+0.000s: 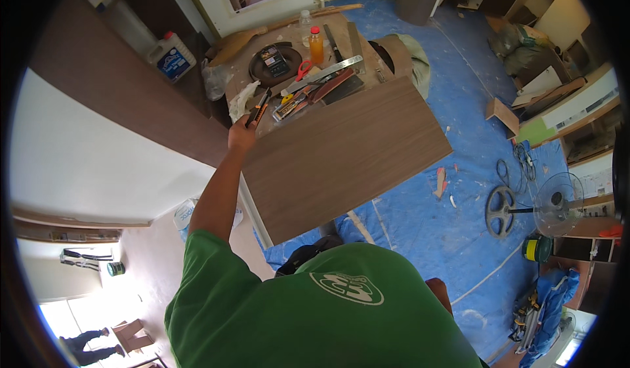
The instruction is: The person applies edge banding to a wooden cabinet door using a utility knife and a metal straightedge. They trim excess material along the edges, then press the banding into place and smooth it down by hand.
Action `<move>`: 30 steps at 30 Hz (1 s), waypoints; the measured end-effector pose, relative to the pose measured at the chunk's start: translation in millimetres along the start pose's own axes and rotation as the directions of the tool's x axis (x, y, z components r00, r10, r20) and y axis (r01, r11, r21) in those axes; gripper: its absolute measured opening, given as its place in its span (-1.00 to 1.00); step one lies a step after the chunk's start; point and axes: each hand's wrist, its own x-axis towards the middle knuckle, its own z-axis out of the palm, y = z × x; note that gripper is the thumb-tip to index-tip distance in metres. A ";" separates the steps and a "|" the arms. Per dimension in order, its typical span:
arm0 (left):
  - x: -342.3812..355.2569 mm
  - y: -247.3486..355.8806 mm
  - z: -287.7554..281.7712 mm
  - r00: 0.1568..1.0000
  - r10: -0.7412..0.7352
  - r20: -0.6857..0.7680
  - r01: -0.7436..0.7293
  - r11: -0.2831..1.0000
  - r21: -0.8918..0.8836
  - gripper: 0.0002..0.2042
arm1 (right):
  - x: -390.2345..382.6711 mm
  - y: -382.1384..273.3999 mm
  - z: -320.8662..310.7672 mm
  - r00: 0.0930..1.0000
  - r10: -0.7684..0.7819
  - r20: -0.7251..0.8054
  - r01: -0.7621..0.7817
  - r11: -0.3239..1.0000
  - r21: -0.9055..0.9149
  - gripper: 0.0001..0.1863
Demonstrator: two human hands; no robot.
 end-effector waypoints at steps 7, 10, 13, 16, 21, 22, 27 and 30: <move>51.6 -11.3 28.5 0.995 -0.101 0.012 0.101 0.995 -0.026 -0.55 | -38.8 -19.0 3.2 0.981 0.191 -0.045 -0.192 0.981 -0.022 -0.82; 70.4 -8.7 36.8 0.991 -0.120 0.065 0.127 0.985 -0.118 -0.54 | -39.9 -17.4 -0.1 0.979 0.199 -0.047 -0.199 0.980 0.008 -0.81; 72.7 -4.2 37.8 1.000 -0.015 -0.023 0.012 0.989 -0.148 -0.51 | -17.1 -23.4 -9.5 0.986 0.164 -0.044 -0.164 0.987 0.004 -0.83; 56.3 18.7 40.3 1.000 -0.009 -0.024 0.000 0.938 -0.346 -0.49 | 22.3 -63.9 -20.8 0.976 0.181 -0.121 -0.187 0.982 -0.039 -0.84; -32.3 121.4 80.2 1.000 0.010 0.019 0.003 0.815 -0.580 -0.67 | 108.7 -233.2 -44.6 0.962 -0.077 -0.262 0.022 0.978 -0.208 -0.71; -48.5 138.9 93.0 0.996 0.016 0.086 0.042 0.778 -0.627 -0.69 | 125.2 -284.0 -40.9 0.959 -0.110 -0.261 0.091 0.992 -0.082 -0.68; -119.1 245.1 170.9 0.960 -0.037 0.279 0.263 0.468 -0.844 -0.80 | 179.3 -486.4 -36.3 0.732 -0.680 -0.033 0.680 0.733 -0.010 -0.40; -137.4 301.1 210.0 0.946 -0.139 0.294 0.325 0.398 -0.858 -0.71 | 216.4 -536.3 -44.9 0.505 -0.852 0.139 0.846 0.457 -0.275 -0.40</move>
